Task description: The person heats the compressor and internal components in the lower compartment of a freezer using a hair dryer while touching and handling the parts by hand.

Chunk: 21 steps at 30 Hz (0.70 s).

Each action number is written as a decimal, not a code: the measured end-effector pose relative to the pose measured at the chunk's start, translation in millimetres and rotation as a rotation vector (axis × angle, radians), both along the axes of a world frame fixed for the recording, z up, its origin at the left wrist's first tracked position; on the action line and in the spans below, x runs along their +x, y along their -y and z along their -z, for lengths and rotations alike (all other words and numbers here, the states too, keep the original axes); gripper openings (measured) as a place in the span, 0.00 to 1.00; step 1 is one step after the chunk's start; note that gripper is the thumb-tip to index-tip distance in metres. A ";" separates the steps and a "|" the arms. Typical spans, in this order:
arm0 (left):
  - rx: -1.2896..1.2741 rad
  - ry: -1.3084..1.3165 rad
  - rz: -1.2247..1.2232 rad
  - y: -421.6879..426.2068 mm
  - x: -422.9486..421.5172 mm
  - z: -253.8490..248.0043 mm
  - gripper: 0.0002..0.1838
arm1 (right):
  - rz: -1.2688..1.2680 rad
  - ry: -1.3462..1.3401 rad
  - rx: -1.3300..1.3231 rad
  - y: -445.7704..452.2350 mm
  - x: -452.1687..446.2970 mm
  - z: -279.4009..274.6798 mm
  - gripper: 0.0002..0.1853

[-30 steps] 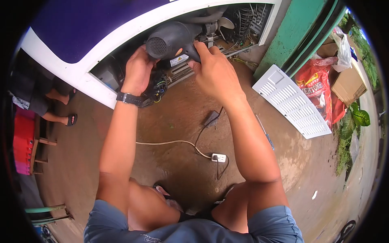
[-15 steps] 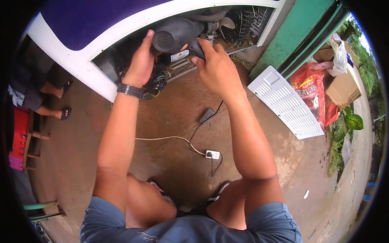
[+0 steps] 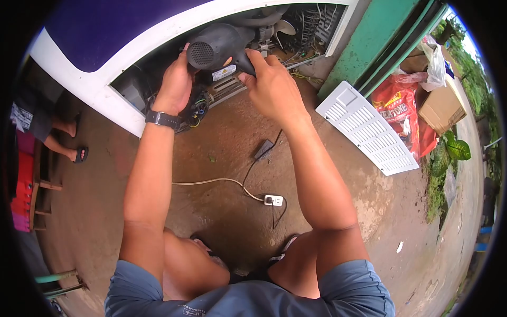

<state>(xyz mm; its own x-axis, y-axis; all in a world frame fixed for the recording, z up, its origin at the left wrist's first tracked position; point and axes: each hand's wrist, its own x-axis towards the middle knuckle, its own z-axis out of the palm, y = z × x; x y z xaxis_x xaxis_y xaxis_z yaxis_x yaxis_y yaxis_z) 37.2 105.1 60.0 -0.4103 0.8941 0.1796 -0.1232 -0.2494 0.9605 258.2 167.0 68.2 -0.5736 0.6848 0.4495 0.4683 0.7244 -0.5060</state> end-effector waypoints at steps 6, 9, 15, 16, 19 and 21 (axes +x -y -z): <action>-0.037 0.041 -0.024 1.7 3.9 -3.1 0.26 | -0.001 -0.018 0.000 -0.2 0.3 1.6 0.27; -0.049 0.045 -0.034 0.0 1.1 0.0 0.25 | -0.007 -0.025 -0.008 -1.5 0.8 2.2 0.27; -0.097 0.013 -0.068 2.5 2.4 -2.4 0.25 | -0.014 -0.042 -0.018 -2.5 2.5 2.8 0.25; -0.078 0.038 -0.068 3.1 3.7 -3.3 0.27 | -0.017 -0.049 -0.021 -2.8 2.6 3.4 0.24; -0.072 0.041 -0.077 2.3 3.0 -2.4 0.26 | -0.010 -0.035 -0.020 -3.9 2.5 3.5 0.24; -0.071 0.046 -0.069 2.3 3.0 -2.1 0.26 | -0.009 -0.035 -0.020 -4.7 2.0 4.4 0.24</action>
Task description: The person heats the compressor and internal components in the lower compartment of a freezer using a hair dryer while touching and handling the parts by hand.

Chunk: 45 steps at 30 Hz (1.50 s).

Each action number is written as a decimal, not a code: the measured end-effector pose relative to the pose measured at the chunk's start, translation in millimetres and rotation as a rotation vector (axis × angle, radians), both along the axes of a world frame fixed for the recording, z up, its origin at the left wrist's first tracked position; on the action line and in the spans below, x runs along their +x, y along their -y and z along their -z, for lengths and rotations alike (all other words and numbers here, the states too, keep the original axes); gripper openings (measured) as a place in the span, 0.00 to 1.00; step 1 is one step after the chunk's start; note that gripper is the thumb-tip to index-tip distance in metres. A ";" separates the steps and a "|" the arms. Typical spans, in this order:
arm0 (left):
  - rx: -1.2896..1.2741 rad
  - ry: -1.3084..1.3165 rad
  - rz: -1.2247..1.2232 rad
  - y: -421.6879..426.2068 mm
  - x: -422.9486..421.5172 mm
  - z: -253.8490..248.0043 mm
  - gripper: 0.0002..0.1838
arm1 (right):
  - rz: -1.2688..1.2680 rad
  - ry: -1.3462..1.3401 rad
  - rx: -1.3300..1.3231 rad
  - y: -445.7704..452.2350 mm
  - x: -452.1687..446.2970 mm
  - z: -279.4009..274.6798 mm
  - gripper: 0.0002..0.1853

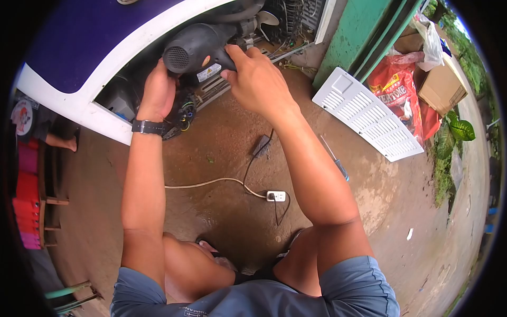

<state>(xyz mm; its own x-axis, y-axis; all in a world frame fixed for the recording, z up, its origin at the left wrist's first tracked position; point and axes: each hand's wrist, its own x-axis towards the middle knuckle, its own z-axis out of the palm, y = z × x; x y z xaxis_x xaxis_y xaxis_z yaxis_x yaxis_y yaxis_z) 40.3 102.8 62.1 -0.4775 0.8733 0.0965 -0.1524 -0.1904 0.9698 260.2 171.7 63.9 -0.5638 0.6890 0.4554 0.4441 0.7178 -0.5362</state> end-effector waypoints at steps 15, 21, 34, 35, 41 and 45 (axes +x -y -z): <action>0.007 -0.037 0.015 0.9 3.1 -3.5 0.22 | 0.012 0.002 0.001 0.7 -0.8 -0.2 0.25; 0.011 -0.031 0.021 0.3 4.2 -5.1 0.22 | 0.018 0.006 -0.012 0.3 0.0 -0.4 0.25; 0.027 -0.051 0.004 -3.5 -2.4 4.5 0.20 | 0.002 -0.026 -0.001 0.0 0.7 1.1 0.24; 0.020 -0.060 0.007 -4.1 -6.1 6.8 0.21 | 0.005 -0.029 0.006 0.1 0.6 1.9 0.24; 0.031 -0.044 0.018 -7.2 -10.0 10.7 0.22 | 0.008 -0.034 0.009 -0.4 -0.3 2.9 0.24; 0.054 -0.036 0.019 -6.1 -6.4 8.4 0.22 | -0.002 -0.030 0.004 -0.8 -0.8 2.8 0.24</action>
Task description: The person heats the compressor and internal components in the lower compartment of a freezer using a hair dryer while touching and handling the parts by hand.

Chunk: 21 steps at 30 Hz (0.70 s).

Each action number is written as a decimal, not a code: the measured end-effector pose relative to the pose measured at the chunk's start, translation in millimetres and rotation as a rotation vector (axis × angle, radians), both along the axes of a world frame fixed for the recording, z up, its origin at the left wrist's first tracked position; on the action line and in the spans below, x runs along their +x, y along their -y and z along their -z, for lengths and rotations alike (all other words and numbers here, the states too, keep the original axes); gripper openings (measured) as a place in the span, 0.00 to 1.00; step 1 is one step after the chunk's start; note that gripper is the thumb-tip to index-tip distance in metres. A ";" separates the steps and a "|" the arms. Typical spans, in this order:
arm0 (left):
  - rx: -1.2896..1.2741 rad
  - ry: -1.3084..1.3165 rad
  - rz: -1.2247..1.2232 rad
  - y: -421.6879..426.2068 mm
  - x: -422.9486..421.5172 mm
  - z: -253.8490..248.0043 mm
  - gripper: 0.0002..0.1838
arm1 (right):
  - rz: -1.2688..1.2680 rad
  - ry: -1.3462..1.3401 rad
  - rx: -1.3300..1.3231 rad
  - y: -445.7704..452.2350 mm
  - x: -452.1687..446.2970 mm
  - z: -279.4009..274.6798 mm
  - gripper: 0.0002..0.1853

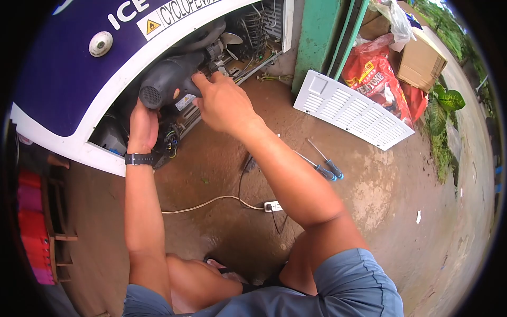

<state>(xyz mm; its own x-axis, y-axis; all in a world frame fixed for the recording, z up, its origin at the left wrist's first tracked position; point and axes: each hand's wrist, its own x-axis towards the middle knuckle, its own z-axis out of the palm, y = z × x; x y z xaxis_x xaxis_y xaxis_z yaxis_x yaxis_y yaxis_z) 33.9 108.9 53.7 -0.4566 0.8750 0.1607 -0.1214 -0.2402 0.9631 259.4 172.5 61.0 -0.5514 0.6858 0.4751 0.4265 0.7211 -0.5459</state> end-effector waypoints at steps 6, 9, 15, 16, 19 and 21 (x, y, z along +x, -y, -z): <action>-0.003 0.034 -0.010 0.8 1.4 -2.4 0.27 | 0.008 -0.013 -0.010 2.6 0.4 -0.8 0.24; -0.006 0.034 -0.013 0.5 -0.2 -1.0 0.27 | 0.011 -0.015 -0.003 3.3 0.4 -0.7 0.23; 0.016 0.000 0.001 -0.4 -1.9 2.8 0.22 | 0.015 -0.019 0.004 4.2 0.7 -1.8 0.22; 0.016 -0.001 0.003 -0.8 -2.6 3.6 0.22 | 0.016 -0.019 0.005 4.0 0.5 -1.6 0.22; 0.015 -0.011 0.005 0.6 -1.2 2.6 0.22 | 0.015 -0.025 0.014 3.9 0.0 -0.7 0.22; 0.017 -0.004 0.003 0.7 0.2 1.8 0.22 | 0.015 -0.023 0.013 3.8 0.0 -0.9 0.21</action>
